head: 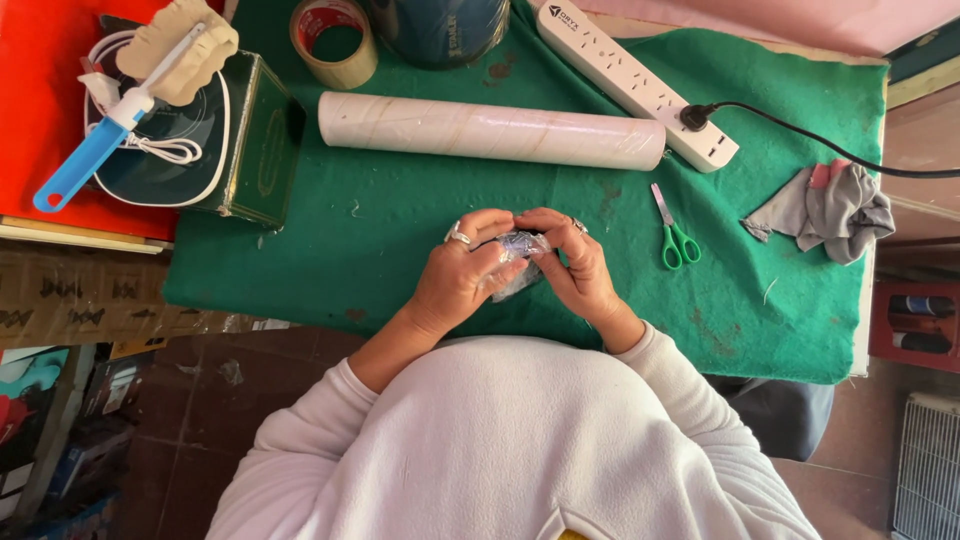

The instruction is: Wrapping a small black object in plastic wrap and securing it for transport or sale.

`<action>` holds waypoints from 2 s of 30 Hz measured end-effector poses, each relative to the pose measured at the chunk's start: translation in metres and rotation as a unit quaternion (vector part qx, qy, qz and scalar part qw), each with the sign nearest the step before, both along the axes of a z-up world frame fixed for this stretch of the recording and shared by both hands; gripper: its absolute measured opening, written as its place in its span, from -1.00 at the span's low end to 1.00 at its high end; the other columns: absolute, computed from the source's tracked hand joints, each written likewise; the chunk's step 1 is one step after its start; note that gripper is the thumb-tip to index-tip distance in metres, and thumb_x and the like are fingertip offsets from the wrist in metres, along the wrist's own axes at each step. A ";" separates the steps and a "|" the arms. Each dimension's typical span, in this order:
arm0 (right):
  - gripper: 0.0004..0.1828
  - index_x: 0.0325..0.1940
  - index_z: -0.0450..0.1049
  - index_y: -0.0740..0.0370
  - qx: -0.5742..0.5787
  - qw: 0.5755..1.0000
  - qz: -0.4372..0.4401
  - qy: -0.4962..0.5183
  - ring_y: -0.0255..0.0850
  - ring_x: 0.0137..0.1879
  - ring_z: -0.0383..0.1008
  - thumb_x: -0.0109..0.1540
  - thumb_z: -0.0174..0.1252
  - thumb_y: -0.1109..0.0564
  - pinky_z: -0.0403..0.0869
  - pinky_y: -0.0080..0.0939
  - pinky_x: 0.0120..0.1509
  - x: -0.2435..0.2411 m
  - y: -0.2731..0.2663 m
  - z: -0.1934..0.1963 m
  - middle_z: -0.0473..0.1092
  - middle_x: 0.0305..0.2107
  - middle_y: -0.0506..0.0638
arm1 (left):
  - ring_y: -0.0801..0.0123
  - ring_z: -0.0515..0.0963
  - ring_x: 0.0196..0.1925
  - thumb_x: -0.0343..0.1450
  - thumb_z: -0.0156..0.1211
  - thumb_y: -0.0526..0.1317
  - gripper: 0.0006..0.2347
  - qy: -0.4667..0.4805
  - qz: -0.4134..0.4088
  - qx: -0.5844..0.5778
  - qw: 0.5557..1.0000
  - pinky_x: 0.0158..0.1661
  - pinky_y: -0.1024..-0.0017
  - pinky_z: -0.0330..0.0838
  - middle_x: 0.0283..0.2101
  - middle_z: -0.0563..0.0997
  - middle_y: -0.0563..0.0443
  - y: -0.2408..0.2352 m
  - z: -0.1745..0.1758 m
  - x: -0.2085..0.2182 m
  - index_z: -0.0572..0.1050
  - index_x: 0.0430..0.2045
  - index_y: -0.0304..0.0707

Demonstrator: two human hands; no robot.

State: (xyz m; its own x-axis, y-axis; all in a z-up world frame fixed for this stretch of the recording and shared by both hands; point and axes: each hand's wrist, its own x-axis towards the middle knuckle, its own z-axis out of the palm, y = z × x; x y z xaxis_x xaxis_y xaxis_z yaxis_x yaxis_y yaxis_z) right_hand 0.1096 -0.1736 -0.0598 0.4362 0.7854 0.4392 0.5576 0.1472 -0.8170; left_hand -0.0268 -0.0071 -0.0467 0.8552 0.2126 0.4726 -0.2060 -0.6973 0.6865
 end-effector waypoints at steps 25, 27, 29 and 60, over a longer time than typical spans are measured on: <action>-0.87 -0.18 0.36 0.26 -0.022 0.997 -0.061 -0.034 -0.05 -0.04 0.49 0.32 0.17 0.36 0.46 -0.12 0.10 -0.001 0.017 0.005 0.47 -0.13 0.09 | 0.19 0.72 -0.06 0.47 0.30 -0.26 -0.72 -0.011 -0.027 -0.148 0.989 -0.15 0.33 0.53 -0.02 0.55 -0.18 0.022 0.005 0.007 0.32 -0.57 -0.30; -0.90 -0.16 0.36 0.26 -0.020 0.997 -0.070 -0.026 -0.07 -0.06 0.50 0.34 0.14 0.36 0.46 -0.13 0.09 0.000 0.017 0.001 0.48 -0.14 0.08 | 0.12 0.64 -0.10 0.46 0.31 -0.26 -0.72 -0.032 -0.005 -0.102 0.994 -0.18 0.29 0.48 -0.11 0.57 -0.16 0.023 0.004 0.008 0.31 -0.56 -0.30; -0.92 -0.15 0.37 0.27 -0.023 0.996 -0.080 -0.016 -0.09 -0.08 0.50 0.35 0.13 0.35 0.46 -0.15 0.07 -0.002 0.018 0.002 0.48 -0.16 0.07 | 0.13 0.62 -0.15 0.46 0.31 -0.27 -0.71 -0.028 0.002 -0.112 0.993 -0.20 0.29 0.47 -0.11 0.58 -0.17 0.022 0.004 0.010 0.29 -0.57 -0.30; -0.80 -0.30 0.42 0.28 -0.133 0.983 -0.063 0.110 -0.29 -0.10 0.40 0.24 0.34 0.20 0.45 -0.33 -0.15 0.022 0.026 0.004 0.38 -0.16 0.01 | 0.01 0.50 0.18 0.45 0.28 -0.34 -0.80 -0.171 0.031 0.126 0.977 0.20 0.06 0.37 0.08 0.52 -0.16 0.014 0.034 -0.009 0.47 -0.09 -0.29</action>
